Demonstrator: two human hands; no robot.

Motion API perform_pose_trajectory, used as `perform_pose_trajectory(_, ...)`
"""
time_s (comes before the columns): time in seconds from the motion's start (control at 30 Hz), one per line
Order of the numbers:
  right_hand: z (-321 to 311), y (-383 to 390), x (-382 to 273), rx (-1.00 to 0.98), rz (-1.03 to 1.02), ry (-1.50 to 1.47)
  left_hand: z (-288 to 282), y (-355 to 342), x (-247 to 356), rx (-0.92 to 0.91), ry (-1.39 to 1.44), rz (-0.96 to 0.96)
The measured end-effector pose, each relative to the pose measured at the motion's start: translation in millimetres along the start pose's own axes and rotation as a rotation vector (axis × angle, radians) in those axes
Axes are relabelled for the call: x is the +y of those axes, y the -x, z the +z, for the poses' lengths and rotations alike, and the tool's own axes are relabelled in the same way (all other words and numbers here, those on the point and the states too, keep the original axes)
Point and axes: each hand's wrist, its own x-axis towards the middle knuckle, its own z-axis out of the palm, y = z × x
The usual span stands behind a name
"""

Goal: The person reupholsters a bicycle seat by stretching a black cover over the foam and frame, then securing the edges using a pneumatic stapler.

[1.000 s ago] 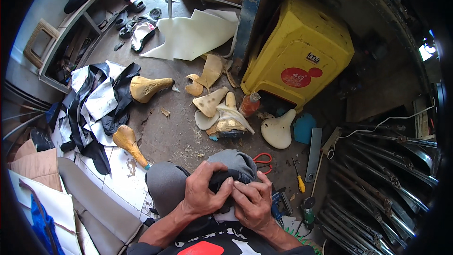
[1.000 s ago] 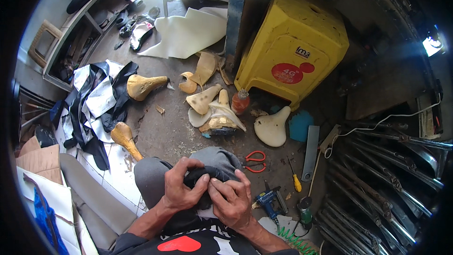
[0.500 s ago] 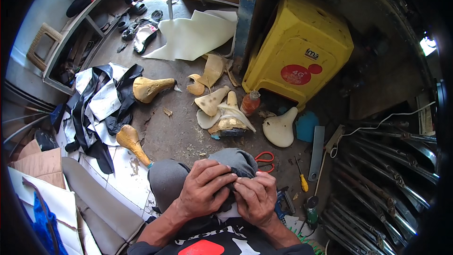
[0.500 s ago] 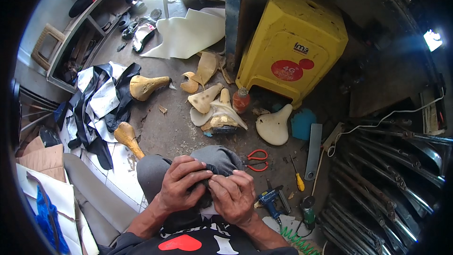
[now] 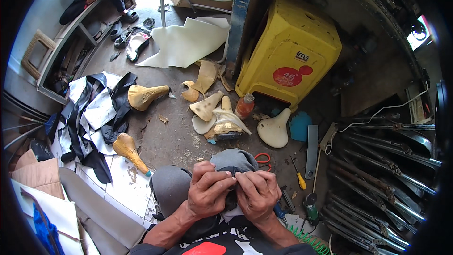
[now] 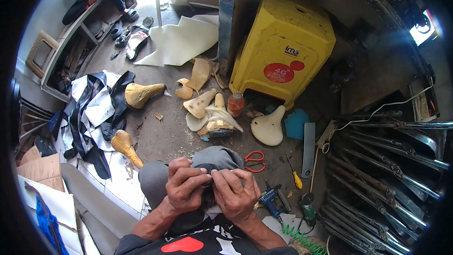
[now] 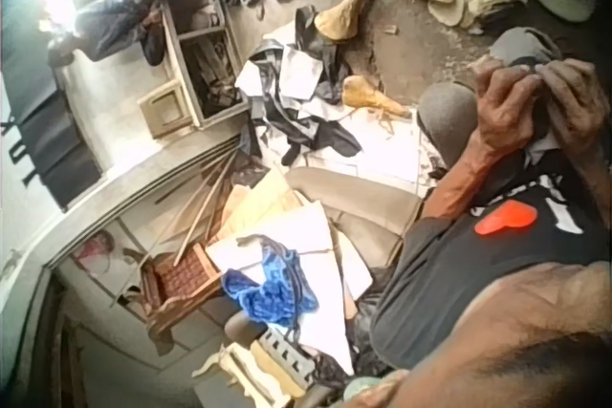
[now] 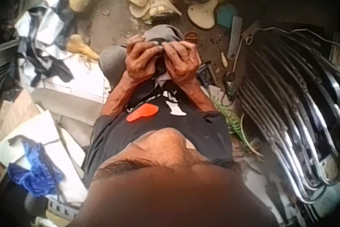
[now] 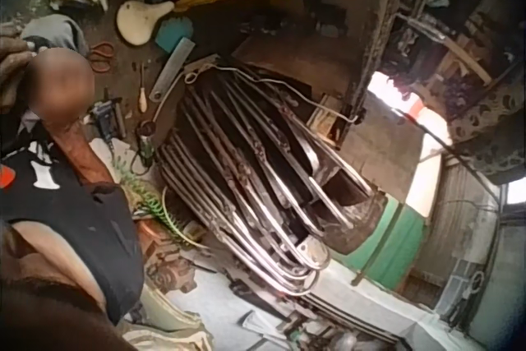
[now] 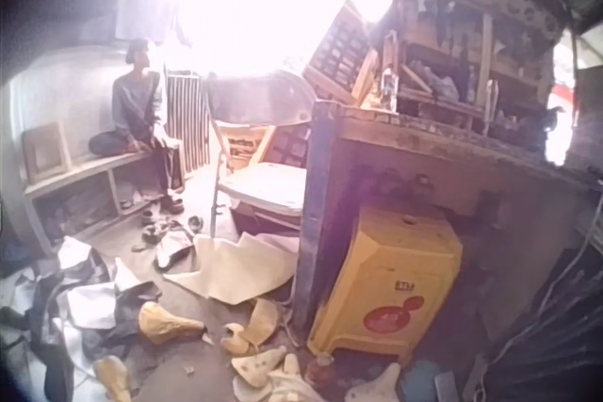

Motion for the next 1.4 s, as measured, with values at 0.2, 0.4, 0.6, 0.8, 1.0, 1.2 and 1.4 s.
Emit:
perform_pose_trajectory(0.2,0.2,7.2,10.6,0.065,-0.120,-0.090,-2.6,3.4,-1.9,0.010,-0.029,0.073)
perform_pose_trajectory(0.4,-2.8,10.7,17.8,-0.026,-0.147,-0.158,0.9,0.2,-5.7,-0.009,-0.091,0.129)
perform_pose_trajectory(0.6,-17.4,5.9,14.9,-0.146,-0.172,-0.017,1.4,4.2,-9.4,-0.095,-0.121,0.251)
perform_pose_trajectory(0.8,-14.6,0.9,14.4,-0.217,-0.102,0.074,-0.8,-3.2,2.7,-0.234,-0.305,0.177)
perform_pose_trajectory(1.0,-19.3,3.0,0.4,-0.257,-0.045,0.107,-10.3,25.7,46.9,-0.418,-0.442,-0.110)
perform_pose_trajectory(1.2,-32.5,1.2,10.9,-0.358,-0.032,0.055,-3.1,23.8,33.6,-0.396,-0.464,0.008)
perform_pose_trajectory(1.4,-36.9,80.7,81.3,-0.097,0.796,-0.487,-12.2,21.4,7.4,-0.318,-0.344,0.077)
